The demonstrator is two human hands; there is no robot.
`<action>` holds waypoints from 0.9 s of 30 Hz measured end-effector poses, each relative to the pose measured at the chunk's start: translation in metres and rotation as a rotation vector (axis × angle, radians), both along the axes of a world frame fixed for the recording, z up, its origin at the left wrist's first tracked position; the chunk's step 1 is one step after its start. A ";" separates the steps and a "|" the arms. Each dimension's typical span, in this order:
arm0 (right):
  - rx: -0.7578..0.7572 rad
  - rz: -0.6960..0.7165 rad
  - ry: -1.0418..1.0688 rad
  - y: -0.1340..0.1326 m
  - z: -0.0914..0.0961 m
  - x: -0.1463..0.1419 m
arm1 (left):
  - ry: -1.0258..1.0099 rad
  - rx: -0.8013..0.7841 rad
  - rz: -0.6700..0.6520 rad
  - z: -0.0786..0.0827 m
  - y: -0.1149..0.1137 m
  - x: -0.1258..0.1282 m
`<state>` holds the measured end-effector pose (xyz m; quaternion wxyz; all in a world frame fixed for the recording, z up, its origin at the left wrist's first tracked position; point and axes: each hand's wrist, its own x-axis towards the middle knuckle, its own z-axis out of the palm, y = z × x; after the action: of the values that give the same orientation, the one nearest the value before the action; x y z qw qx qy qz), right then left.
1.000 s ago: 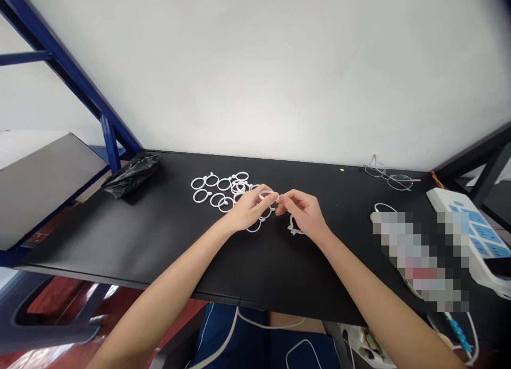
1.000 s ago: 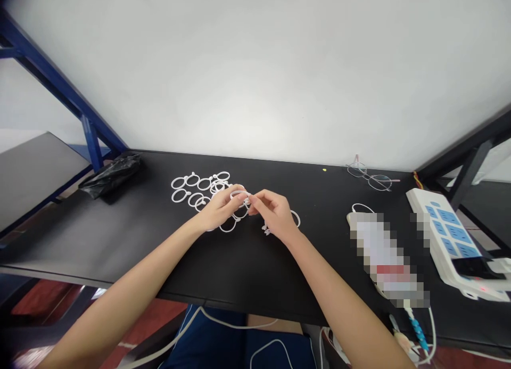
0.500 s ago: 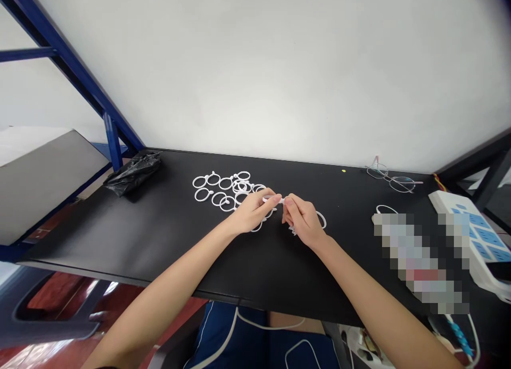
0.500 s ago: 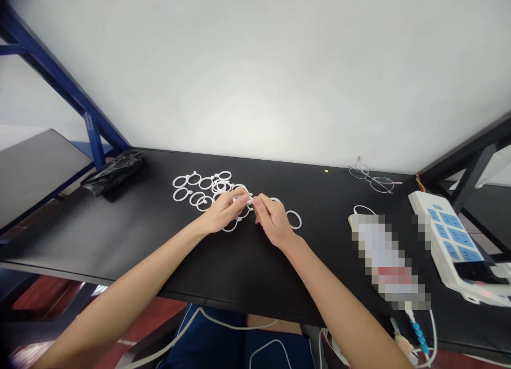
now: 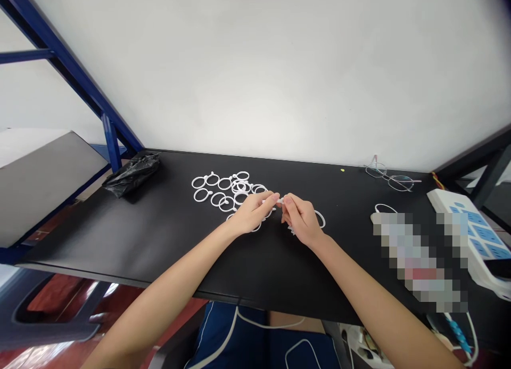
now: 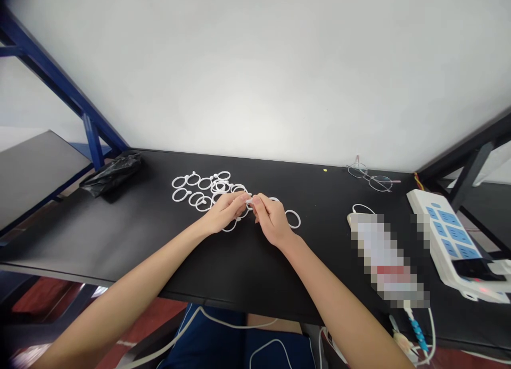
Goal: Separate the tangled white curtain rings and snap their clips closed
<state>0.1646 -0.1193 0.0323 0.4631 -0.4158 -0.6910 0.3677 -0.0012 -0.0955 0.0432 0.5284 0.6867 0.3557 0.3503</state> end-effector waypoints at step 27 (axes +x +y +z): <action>0.032 -0.263 -0.448 0.023 0.004 0.034 | 0.557 0.707 0.181 -0.011 0.012 -0.012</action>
<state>0.1990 -0.0967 0.0359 0.3490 -0.5656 -0.7221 0.1923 -0.0133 -0.0837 0.0322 0.1130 0.8591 0.4013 0.2969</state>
